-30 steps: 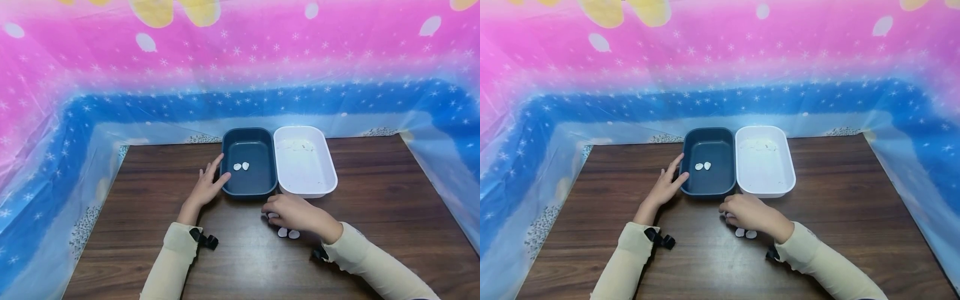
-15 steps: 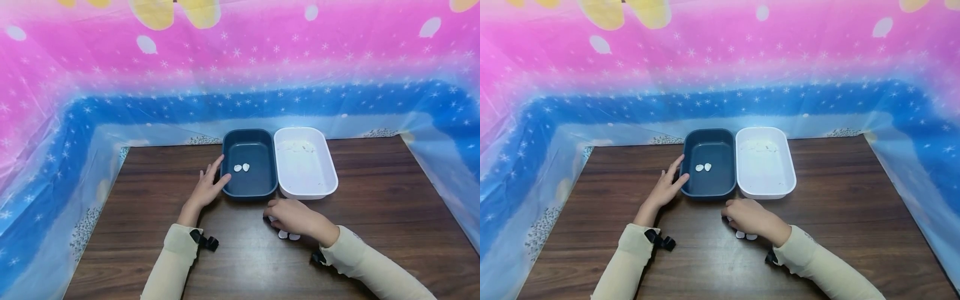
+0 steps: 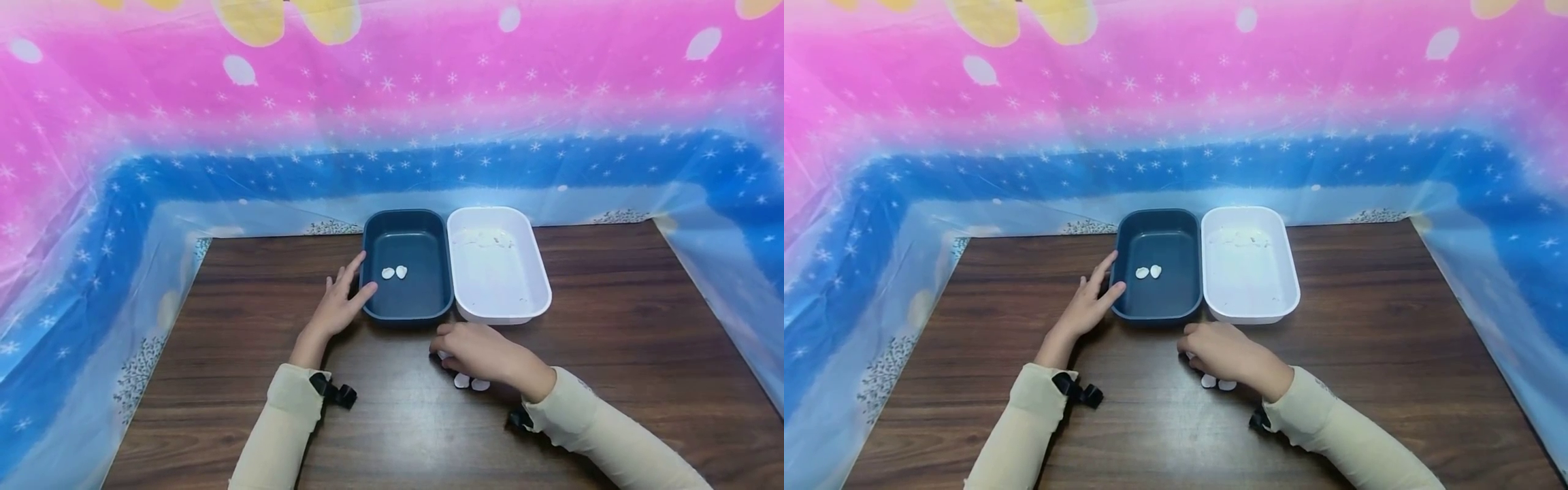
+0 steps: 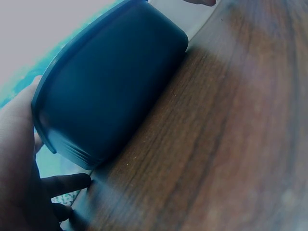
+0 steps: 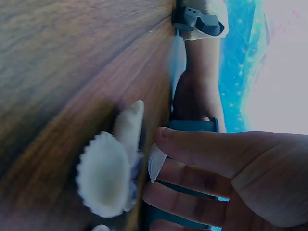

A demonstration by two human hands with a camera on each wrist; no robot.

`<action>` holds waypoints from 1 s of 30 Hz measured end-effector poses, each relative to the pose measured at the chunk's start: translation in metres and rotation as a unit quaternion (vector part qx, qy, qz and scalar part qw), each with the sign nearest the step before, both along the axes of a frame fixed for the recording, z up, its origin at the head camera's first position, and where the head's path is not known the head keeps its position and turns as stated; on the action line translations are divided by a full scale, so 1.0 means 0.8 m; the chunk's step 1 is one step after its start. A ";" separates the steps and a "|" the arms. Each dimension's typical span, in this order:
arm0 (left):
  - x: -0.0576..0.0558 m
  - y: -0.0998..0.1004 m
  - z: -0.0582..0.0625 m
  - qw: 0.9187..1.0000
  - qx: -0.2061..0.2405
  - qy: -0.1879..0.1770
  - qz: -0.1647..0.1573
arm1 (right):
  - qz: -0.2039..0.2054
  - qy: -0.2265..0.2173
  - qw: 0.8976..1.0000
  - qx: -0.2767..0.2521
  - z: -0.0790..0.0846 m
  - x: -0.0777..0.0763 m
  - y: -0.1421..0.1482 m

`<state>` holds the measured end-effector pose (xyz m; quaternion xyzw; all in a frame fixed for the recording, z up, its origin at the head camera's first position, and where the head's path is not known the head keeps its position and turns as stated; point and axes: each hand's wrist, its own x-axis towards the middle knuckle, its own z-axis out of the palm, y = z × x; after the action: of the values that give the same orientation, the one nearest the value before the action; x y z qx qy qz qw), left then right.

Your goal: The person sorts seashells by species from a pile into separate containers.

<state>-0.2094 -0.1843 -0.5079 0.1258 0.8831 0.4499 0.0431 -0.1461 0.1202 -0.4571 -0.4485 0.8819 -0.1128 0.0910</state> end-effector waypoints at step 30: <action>-0.002 0.000 0.000 1.000 0.004 -0.003 -0.003 | 0.047 -0.068 0.996 -0.021 0.065 -0.023 -0.007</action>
<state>-0.2106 -0.1846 -0.5081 0.1275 0.8809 0.4534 0.0472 -0.1644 0.1148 -0.4052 -0.4823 0.8493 -0.1571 0.1462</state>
